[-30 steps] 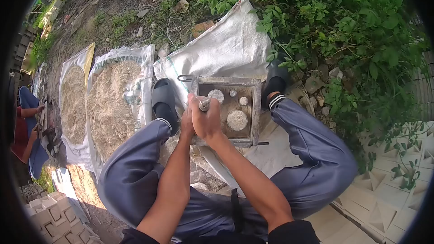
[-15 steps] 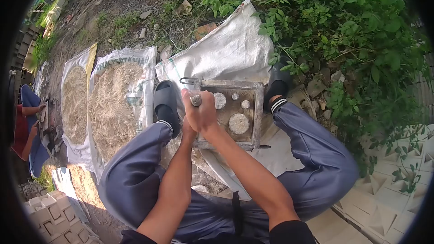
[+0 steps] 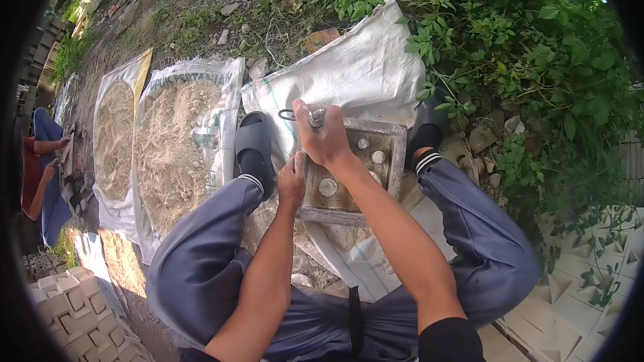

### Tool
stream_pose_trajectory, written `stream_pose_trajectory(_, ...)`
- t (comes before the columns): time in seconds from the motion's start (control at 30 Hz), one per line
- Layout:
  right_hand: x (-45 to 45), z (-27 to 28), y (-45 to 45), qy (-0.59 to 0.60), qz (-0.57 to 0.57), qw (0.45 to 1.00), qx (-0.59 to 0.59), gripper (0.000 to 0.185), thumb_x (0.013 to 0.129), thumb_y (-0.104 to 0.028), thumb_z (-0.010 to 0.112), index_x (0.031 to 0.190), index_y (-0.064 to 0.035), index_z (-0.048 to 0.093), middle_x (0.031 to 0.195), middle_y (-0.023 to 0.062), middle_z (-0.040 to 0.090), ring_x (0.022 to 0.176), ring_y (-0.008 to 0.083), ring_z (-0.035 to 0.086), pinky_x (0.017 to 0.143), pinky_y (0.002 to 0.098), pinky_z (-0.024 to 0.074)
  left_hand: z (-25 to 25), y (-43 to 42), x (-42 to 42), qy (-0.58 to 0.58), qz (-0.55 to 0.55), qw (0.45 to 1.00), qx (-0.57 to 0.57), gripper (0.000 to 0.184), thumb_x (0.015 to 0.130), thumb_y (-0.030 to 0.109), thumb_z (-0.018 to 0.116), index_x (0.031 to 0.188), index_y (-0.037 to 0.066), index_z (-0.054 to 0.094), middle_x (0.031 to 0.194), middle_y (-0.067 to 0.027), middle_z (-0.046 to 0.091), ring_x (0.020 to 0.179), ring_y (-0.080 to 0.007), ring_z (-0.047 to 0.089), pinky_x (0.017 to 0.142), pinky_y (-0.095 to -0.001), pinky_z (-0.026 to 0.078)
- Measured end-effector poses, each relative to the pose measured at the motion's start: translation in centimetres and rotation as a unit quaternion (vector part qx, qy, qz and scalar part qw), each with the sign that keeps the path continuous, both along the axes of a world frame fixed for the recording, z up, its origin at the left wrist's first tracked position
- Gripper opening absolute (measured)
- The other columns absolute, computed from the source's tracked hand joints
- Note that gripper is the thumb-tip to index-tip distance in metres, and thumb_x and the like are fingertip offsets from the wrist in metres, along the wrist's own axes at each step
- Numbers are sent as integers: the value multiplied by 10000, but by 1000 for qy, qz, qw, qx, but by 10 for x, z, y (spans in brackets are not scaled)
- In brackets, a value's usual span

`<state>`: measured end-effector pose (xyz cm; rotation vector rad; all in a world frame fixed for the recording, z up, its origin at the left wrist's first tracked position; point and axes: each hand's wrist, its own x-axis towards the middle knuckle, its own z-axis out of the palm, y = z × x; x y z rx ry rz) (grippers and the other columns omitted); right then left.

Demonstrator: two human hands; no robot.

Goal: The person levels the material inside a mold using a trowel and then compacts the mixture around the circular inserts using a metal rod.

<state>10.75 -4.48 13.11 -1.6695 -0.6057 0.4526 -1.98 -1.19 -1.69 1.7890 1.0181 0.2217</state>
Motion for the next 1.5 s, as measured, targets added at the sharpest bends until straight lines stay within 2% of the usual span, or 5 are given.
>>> stream_pose_trajectory(0.27,-8,25,-31,-66,-7,998,-15,300,878,-58,645,1048,-37,399,920,67,552,834,117,546,776,268,463,0,-2,1,-46,22,998,26,533,959,483,381,944,13,632,884,-298,607,896,-493,545,762,-527,404)
stream_pose_trajectory(0.5,17,40,-43,-27,131,985,-112,279,856,-154,679,1009,-31,481,864,95,626,811,202,596,748,329,458,-5,-1,0,-34,10,999,22,516,959,478,386,959,21,625,884,-296,607,896,-499,542,760,-534,401)
stream_pose_trajectory(0.77,3,-5,-12,23,-217,967,129,221,992,-192,477,1061,14,436,985,104,566,887,183,533,832,327,414,-5,-2,1,-31,25,999,32,526,957,490,380,971,23,622,885,-301,611,894,-497,549,770,-540,402)
stream_pose_trajectory(1.23,-7,36,-9,54,-121,952,275,625,872,-703,356,709,-100,354,548,-5,312,472,94,230,503,272,243,3,2,1,-16,19,1000,-18,461,966,433,419,1028,30,633,936,-256,642,934,-452,579,807,-480,440)
stream_pose_trajectory(1.5,24,77,-30,141,49,933,327,608,888,-574,391,588,-46,371,525,18,315,471,113,294,465,266,221,2,3,0,-15,10,1000,-6,469,966,440,413,1022,27,627,932,-252,641,927,-449,580,798,-477,442)
